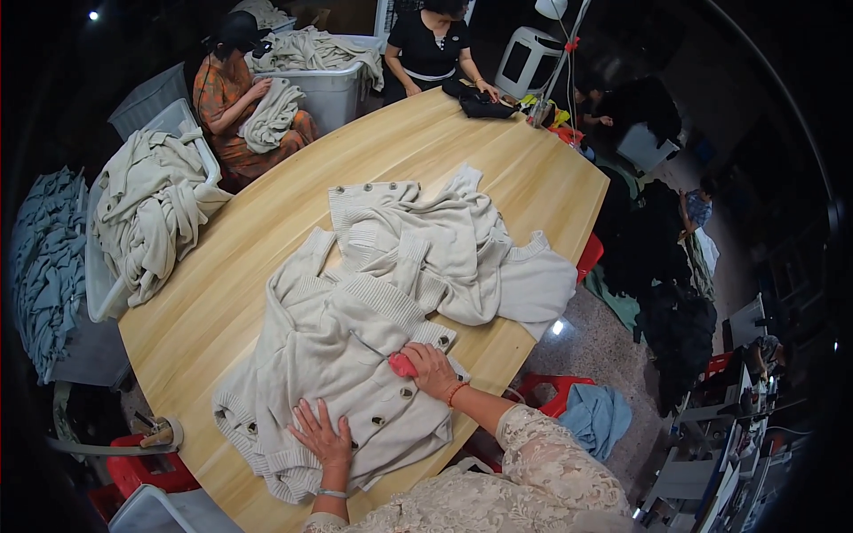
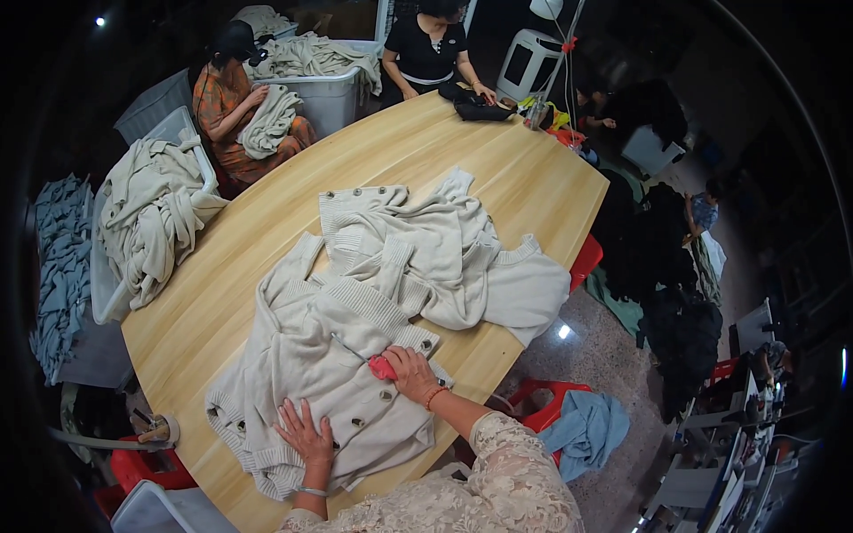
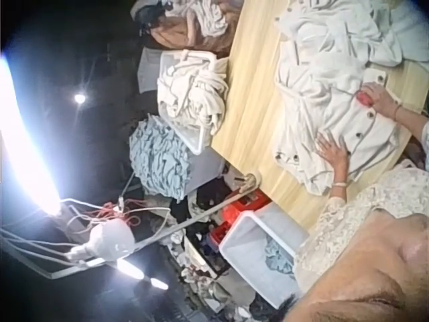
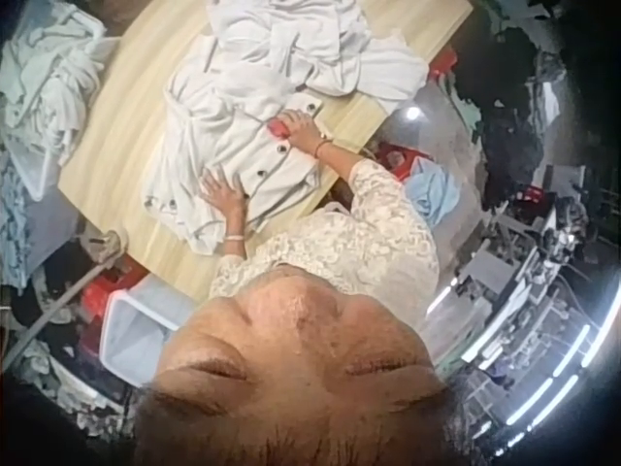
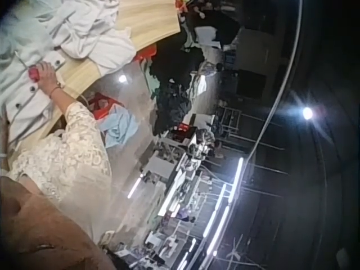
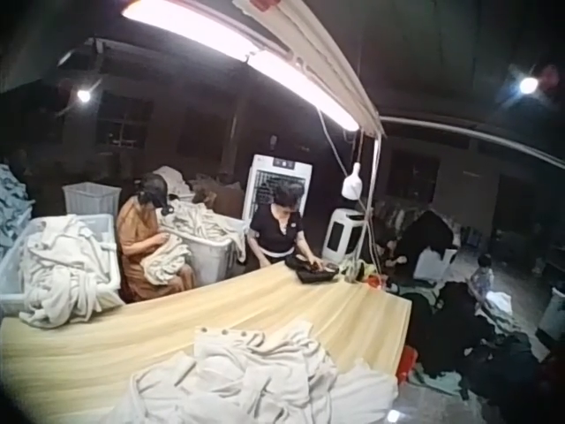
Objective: Using scissors to trim excess fabric or threads from a knitted sweater on a work table.
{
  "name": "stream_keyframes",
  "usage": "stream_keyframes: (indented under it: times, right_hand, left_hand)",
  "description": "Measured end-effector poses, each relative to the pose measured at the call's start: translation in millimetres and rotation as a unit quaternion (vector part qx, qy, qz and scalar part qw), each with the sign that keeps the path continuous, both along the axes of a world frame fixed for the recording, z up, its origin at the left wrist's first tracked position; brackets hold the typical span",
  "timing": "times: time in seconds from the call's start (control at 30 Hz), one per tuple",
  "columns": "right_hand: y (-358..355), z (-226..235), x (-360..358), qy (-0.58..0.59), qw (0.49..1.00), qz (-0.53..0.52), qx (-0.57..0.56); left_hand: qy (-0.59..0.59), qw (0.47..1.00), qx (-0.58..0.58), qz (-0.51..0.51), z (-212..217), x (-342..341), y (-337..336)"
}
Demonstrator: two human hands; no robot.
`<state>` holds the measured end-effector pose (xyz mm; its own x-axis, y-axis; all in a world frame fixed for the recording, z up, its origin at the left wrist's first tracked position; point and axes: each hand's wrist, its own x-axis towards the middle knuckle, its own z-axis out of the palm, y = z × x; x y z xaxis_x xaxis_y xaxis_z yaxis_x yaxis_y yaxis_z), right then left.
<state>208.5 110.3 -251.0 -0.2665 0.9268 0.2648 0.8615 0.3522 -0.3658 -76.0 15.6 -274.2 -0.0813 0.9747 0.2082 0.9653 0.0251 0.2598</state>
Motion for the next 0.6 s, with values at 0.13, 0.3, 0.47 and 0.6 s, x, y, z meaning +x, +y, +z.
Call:
stream_keyframes:
  times: [0.13,0.3,0.47,0.6]
  right_hand:
    - [0.4,-1.7,0.4,-0.005,1.000,-0.002,-0.003]
    - [0.1,1.6,-0.6,0.008,1.000,-0.005,-0.009]
    - [0.1,1.2,-0.6,0.004,1.000,-0.004,-0.001]
    - [0.5,1.6,-0.7,0.004,1.000,-0.003,-0.002]
  left_hand:
    - [-0.001,1.000,-0.003,0.000,-0.9,0.1,0.3]
    - [-0.004,1.000,0.008,-0.002,-2.2,-0.5,0.7]
    - [-0.005,1.000,0.004,0.000,-2.3,-0.1,0.5]
    - [0.000,1.000,0.008,0.000,-4.0,-0.6,0.2]
